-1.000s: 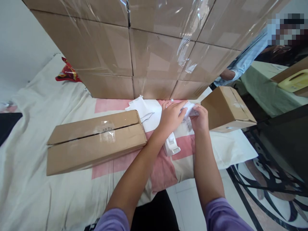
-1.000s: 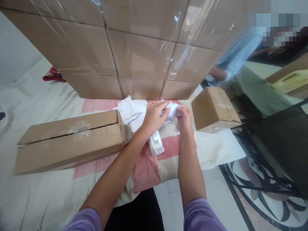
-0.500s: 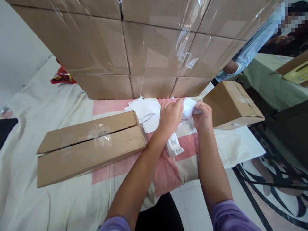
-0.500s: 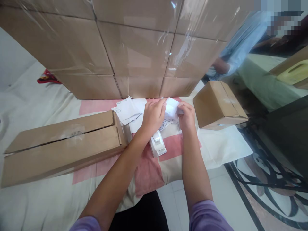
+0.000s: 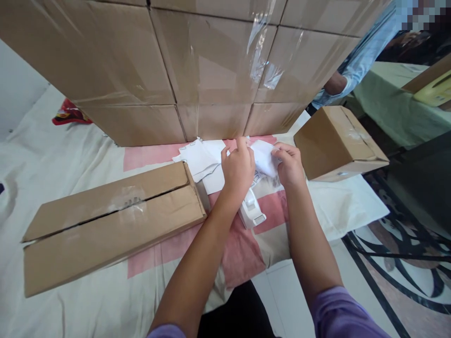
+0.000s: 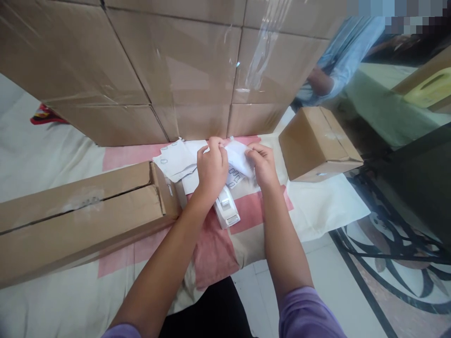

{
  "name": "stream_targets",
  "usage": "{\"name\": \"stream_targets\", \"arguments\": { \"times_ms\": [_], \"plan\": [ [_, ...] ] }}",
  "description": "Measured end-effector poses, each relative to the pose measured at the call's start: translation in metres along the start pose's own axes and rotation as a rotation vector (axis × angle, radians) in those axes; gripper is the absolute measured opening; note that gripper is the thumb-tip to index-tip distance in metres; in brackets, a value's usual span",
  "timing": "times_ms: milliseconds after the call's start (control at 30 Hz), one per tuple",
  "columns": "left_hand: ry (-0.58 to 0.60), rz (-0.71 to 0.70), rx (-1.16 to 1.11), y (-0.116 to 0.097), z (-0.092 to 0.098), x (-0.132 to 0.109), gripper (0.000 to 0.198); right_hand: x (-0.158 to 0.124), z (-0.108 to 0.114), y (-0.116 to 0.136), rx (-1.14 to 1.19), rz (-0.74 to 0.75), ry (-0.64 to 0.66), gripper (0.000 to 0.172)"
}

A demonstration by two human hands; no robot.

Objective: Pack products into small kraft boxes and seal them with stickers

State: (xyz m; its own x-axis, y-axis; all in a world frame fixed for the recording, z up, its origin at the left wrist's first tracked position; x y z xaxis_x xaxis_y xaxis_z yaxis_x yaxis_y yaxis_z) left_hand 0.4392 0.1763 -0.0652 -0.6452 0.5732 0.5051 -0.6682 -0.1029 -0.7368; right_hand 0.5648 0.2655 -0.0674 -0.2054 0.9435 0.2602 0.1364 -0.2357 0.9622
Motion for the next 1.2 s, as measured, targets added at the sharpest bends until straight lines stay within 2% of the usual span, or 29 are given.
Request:
{"name": "stream_targets", "arguments": {
  "times_ms": [333,667,767,867,1033,1200],
  "plan": [
    [-0.161,0.012,-0.077,-0.001,0.011,0.0,0.022,-0.004,-0.003,0.006,-0.019,0.058,0.048,0.017],
    [-0.188,0.131,-0.321,0.007,0.013,-0.002,0.033,-0.003,0.002,0.009,-0.003,0.084,-0.003,0.016],
    [-0.183,0.062,-0.345,0.002,0.015,-0.003,0.022,-0.001,0.006,0.012,0.002,0.116,-0.049,0.019],
    [-0.18,0.0,-0.266,-0.002,0.016,-0.003,0.006,-0.002,0.007,0.014,-0.017,0.134,-0.05,0.018],
    [-0.196,-0.03,-0.209,-0.003,0.015,-0.001,0.007,-0.004,0.005,0.015,-0.038,0.162,0.008,0.014],
    [-0.199,-0.06,-0.219,-0.003,0.015,-0.001,0.006,-0.004,0.006,0.016,-0.057,0.177,0.005,0.017]
  ]
}}
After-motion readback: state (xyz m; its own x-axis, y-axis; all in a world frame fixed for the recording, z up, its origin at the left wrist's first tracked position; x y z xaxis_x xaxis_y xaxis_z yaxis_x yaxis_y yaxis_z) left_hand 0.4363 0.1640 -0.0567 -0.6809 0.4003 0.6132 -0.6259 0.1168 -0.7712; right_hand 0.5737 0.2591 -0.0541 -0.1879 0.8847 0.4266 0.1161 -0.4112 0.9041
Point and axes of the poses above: each hand's wrist, its own x-axis towards the middle knuckle, its own z-axis out of the back of the hand, y = z × x, the point moved 5 cm from there along x, towards the middle knuckle, and after that the axes turned 14 degrees about -y, right-handed, at the moved point
